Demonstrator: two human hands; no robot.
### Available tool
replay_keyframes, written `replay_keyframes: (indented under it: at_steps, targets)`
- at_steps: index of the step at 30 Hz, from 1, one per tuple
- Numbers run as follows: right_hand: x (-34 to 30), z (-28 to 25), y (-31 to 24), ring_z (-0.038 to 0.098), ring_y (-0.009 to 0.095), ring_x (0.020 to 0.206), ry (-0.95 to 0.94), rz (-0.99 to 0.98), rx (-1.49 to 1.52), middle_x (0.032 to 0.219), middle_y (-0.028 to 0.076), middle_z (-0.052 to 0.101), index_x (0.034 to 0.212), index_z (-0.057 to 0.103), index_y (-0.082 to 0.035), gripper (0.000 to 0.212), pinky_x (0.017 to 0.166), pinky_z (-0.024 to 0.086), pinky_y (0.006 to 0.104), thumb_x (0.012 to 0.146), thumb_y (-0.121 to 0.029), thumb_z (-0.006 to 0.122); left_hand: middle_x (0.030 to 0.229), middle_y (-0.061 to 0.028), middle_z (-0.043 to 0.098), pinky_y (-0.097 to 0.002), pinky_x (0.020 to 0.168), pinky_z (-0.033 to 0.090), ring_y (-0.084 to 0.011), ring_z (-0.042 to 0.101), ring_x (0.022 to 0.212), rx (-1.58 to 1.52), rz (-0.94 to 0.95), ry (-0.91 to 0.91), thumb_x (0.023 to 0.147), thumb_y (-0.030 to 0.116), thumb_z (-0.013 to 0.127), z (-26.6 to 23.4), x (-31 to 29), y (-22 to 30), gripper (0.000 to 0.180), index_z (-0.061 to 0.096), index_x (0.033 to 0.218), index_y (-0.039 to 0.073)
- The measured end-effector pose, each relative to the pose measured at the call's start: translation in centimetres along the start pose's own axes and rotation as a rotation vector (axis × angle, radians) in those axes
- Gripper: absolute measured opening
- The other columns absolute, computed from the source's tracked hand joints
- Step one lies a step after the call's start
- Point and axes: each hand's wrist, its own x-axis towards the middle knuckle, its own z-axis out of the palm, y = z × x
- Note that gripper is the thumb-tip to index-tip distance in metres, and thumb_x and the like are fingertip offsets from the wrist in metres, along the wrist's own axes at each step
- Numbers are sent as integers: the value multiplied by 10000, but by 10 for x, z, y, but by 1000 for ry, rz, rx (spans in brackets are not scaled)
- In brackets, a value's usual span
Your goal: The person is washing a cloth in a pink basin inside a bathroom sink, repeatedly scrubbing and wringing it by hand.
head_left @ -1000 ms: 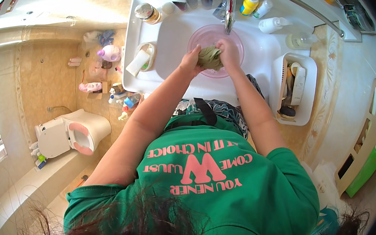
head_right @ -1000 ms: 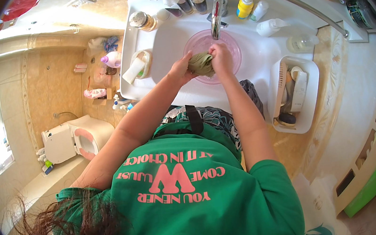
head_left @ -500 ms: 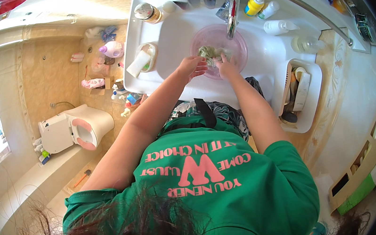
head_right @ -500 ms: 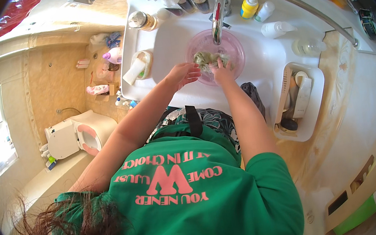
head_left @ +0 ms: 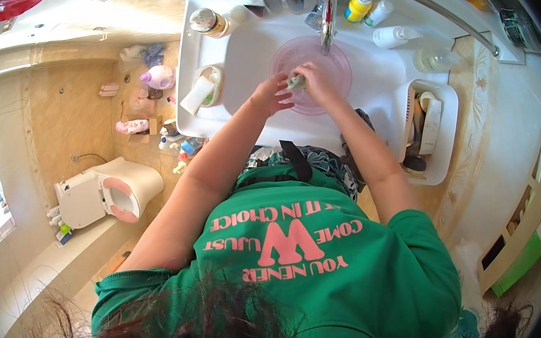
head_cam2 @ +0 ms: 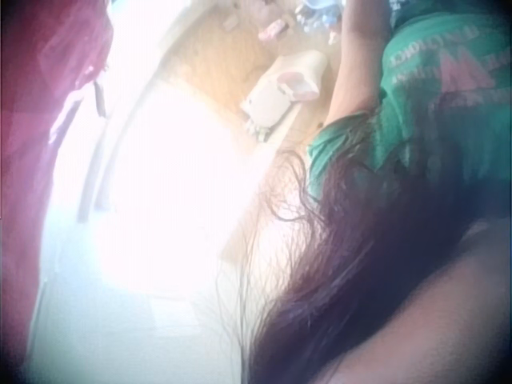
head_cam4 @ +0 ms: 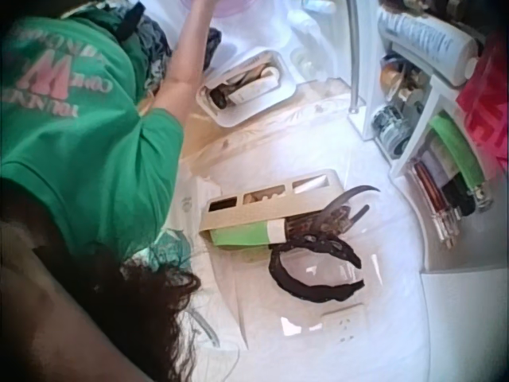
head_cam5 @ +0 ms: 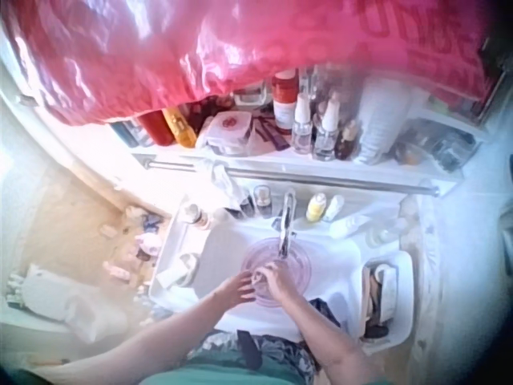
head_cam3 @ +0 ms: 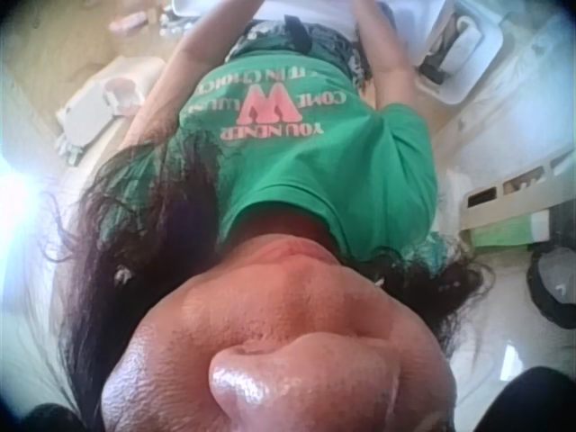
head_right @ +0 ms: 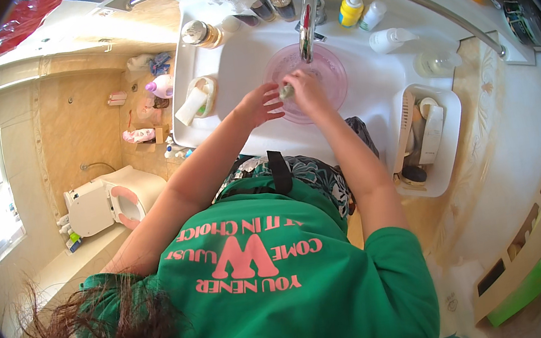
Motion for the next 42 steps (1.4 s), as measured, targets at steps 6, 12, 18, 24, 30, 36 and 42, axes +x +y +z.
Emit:
replay_keyframes:
  at_steps: [6,12,18,24,30,36,42]
  targets:
    - [-10,-32,-102,489,262,824,216,-271,121,792,58,521,686,521,-72,92,734,416,359,667,16,508,1107,-113,451,-475,869,364,-308,459,1018,-293,-14,-558,818,543,367,-13,5,16,542,452,1089,82]
    - [-22,-21,-146,473,247,747,212,-393,103,744,44,483,659,484,-68,116,680,407,341,638,41,519,916,-46,559,-345,654,466,-177,563,738,-250,95,-858,858,473,354,-20,12,23,443,517,993,84]
    - [-15,-11,-145,482,215,694,467,-374,-74,708,30,455,666,492,-105,102,588,424,341,638,-34,559,1025,-57,497,-355,771,411,-195,479,912,-254,294,-756,865,343,345,-4,15,10,326,505,1016,102]
    - [-2,-15,-129,525,261,624,445,-226,59,675,69,488,693,485,-101,88,529,420,371,685,-13,488,1094,-65,460,-361,852,381,-210,428,1040,-17,567,-745,874,233,334,-12,27,-10,255,495,1034,117]
    - [5,-14,-91,525,320,665,453,-63,173,735,103,530,722,473,-73,48,577,421,397,722,-39,439,955,-45,542,-317,732,487,-170,564,828,-168,338,-248,883,359,377,11,-33,5,373,449,1074,46]
    - [-20,-34,-44,576,223,707,235,209,270,787,123,594,844,551,-35,117,630,436,293,759,-99,503,939,-70,519,-294,683,472,-161,541,824,144,528,-190,861,392,427,-2,-64,26,417,458,1046,19]
    - [-32,-29,-32,562,188,761,110,188,456,821,120,603,982,562,5,348,716,422,248,756,-257,601,1011,-77,523,-283,770,437,-149,522,885,326,667,-264,862,204,462,-2,-63,30,298,439,1110,41]
